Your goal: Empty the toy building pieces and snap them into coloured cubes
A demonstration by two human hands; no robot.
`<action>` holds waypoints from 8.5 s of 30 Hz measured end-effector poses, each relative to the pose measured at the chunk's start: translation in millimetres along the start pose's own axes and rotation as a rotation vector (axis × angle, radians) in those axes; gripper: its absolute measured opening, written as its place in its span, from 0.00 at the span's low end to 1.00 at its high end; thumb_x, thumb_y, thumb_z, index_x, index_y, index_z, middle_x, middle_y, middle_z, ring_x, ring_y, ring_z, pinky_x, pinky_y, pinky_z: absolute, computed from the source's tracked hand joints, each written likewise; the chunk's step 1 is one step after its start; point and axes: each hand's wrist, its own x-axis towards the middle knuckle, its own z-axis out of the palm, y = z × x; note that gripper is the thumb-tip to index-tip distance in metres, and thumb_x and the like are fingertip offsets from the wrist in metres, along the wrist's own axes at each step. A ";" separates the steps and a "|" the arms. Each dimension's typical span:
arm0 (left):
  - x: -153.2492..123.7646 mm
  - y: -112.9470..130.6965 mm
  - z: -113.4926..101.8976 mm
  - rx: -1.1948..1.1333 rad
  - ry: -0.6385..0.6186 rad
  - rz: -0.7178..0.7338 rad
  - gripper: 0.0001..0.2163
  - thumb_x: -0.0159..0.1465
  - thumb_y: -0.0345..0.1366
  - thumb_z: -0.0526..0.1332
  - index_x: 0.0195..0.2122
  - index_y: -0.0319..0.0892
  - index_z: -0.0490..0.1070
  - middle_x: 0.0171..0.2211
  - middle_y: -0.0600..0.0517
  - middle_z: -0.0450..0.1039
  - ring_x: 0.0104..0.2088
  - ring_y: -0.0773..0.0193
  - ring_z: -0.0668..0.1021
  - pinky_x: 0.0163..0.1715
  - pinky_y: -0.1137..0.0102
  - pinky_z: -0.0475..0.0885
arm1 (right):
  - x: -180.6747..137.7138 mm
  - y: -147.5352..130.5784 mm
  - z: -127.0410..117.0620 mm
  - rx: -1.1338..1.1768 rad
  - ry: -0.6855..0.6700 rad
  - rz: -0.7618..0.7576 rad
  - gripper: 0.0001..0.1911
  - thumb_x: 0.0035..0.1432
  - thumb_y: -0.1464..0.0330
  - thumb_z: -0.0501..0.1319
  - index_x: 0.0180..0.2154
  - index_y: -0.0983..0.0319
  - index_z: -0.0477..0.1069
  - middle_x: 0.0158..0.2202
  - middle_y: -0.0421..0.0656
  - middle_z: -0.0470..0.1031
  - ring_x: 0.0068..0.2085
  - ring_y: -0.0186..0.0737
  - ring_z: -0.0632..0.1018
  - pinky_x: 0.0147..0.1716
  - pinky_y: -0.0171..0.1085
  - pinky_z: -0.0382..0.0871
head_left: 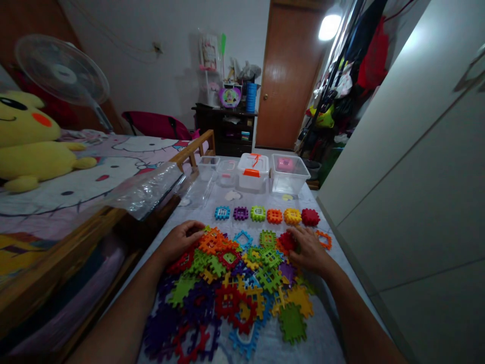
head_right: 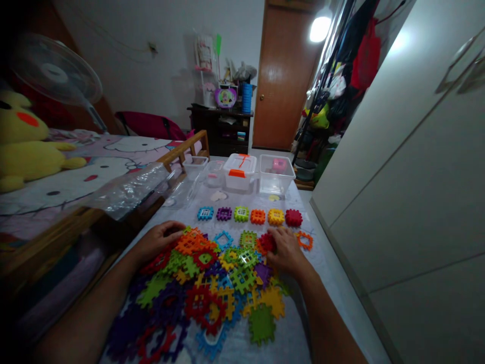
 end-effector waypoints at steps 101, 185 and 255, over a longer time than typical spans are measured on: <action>1.9 -2.0 0.3 -0.009 -0.020 0.004 0.23 0.51 0.54 0.63 0.40 0.41 0.75 0.37 0.48 0.78 0.39 0.54 0.78 0.41 0.64 0.72 | -1.4 -7.0 -19.2 0.220 -0.060 -0.036 0.31 0.49 0.72 0.61 0.57 0.61 0.65 0.55 0.50 0.70 0.56 0.50 0.68 0.56 0.51 0.60; 0.5 5.7 -0.9 0.094 -0.029 -0.027 0.26 0.51 0.57 0.61 0.42 0.41 0.74 0.40 0.47 0.78 0.42 0.53 0.79 0.43 0.65 0.72 | -20.3 83.5 -35.9 0.201 0.159 0.463 0.14 0.54 0.64 0.55 0.37 0.64 0.73 0.37 0.49 0.77 0.36 0.44 0.77 0.37 0.38 0.68; 2.9 -4.2 -2.4 0.133 -0.048 0.019 0.24 0.55 0.56 0.60 0.43 0.42 0.74 0.41 0.47 0.78 0.42 0.53 0.78 0.43 0.64 0.72 | -12.5 47.3 -19.1 0.219 0.004 0.124 0.10 0.54 0.61 0.60 0.32 0.61 0.71 0.33 0.44 0.72 0.35 0.41 0.73 0.35 0.37 0.66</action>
